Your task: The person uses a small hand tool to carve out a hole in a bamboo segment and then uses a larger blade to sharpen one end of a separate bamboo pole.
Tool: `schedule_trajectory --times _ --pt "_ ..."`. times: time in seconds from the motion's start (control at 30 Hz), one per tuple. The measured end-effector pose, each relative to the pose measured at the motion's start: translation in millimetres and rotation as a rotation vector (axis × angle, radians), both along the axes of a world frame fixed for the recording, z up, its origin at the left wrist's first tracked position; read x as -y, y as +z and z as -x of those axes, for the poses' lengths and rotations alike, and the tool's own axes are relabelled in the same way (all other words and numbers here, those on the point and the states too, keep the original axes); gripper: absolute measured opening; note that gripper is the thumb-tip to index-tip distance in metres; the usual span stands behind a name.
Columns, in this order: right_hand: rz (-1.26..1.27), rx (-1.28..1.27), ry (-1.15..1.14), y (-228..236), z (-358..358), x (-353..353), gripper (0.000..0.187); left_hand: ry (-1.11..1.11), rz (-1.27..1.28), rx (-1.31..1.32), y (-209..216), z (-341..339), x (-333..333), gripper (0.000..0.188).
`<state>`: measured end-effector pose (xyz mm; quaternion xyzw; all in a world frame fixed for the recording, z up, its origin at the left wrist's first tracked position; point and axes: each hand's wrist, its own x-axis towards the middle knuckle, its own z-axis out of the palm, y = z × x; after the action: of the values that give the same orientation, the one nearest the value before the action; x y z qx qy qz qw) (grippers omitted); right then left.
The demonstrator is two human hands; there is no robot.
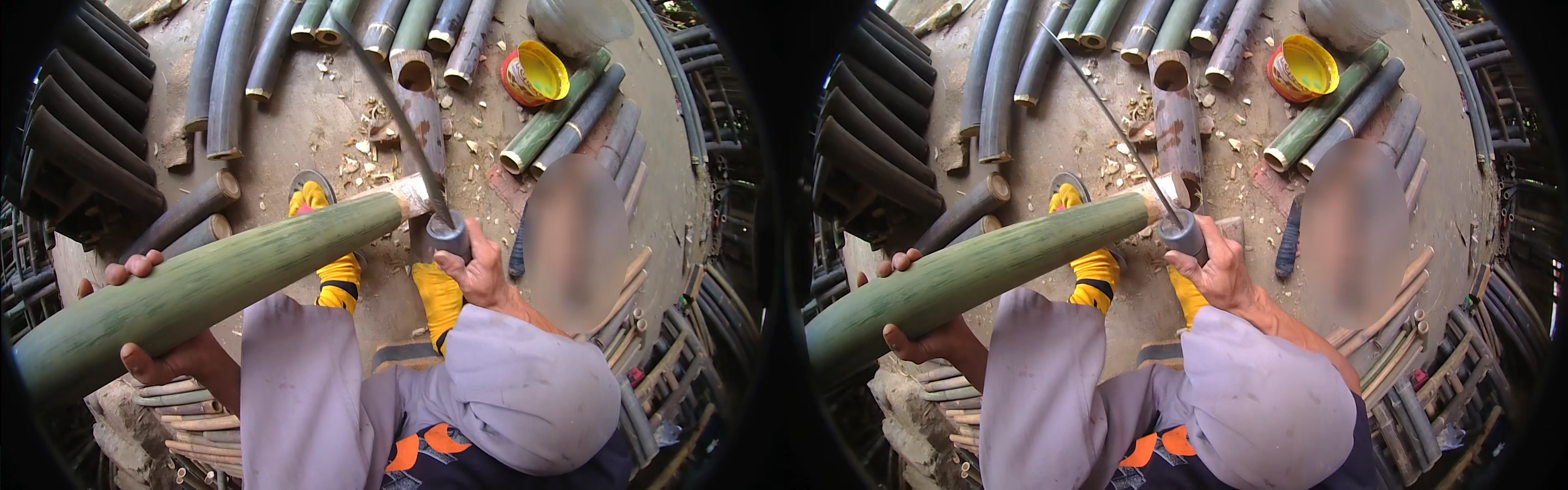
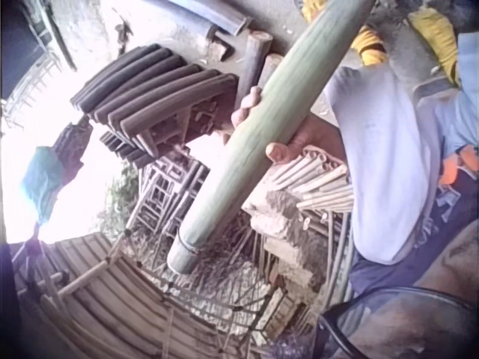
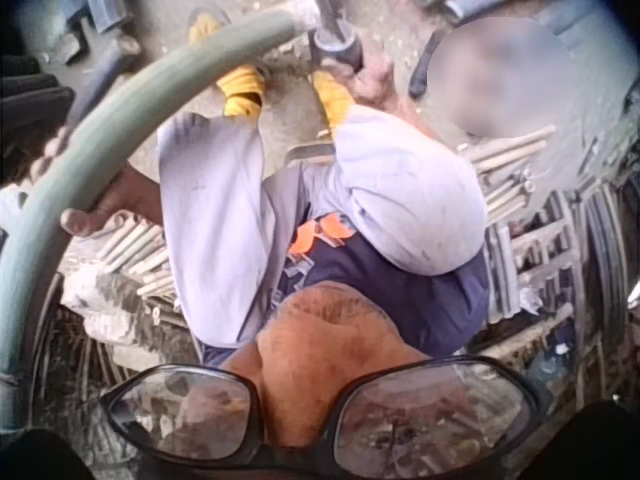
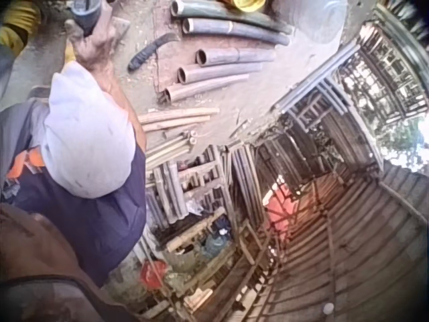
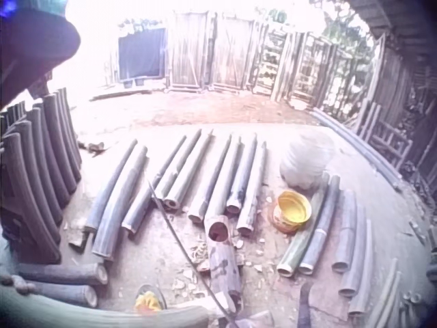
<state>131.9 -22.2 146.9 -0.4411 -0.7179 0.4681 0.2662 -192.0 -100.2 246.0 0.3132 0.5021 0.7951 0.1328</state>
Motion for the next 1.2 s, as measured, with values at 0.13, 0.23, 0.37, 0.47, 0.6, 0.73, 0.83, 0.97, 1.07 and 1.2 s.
schedule_trajectory --times 0.13,0.23,0.37,0.47,0.6,0.73,0.83,0.97,1.07,1.2 --pt "-0.221 -0.042 0.081 -30.0 -1.3 1.5 0.049 -0.015 -0.017 -0.047 3.3 -5.4 -2.5 0.090" --pt "0.307 0.382 0.052 -56.7 -10.2 -10.9 0.051 -0.088 -0.043 -0.089 0.8 -2.2 -1.4 0.090" --pt "0.456 0.109 0.024 3.2 -3.6 -6.6 0.050 -0.228 -0.099 -0.050 1.3 6.0 7.7 0.091" --pt "-0.002 -0.118 0.092 1.3 1.3 -2.2 0.047 -0.280 -0.127 -0.057 1.8 9.4 9.0 0.093" --pt "0.306 0.284 0.093 -47.1 -8.2 -14.5 0.047 -0.429 -0.200 -0.085 1.5 12.2 1.1 0.095" --pt "0.495 0.182 0.001 -15.1 -7.0 -16.1 0.045 -0.449 -0.194 -0.113 -3.4 16.0 2.3 0.096" --pt "-0.028 -0.066 0.059 6.8 5.2 -4.9 0.046 -0.509 -0.199 -0.137 4.8 18.5 9.5 0.095" --pt "0.283 0.416 0.182 -60.7 -14.7 -6.8 0.049 -0.553 -0.219 -0.138 6.0 16.3 2.4 0.095" --pt "0.415 0.194 0.075 -40.3 -14.5 -36.3 0.047 -0.444 -0.160 -0.089 3.8 16.1 5.3 0.093" --pt "0.275 -0.009 -0.021 27.6 -33.2 -34.7 0.039 -0.220 -0.061 0.035 0.5 -2.3 -3.4 0.085"
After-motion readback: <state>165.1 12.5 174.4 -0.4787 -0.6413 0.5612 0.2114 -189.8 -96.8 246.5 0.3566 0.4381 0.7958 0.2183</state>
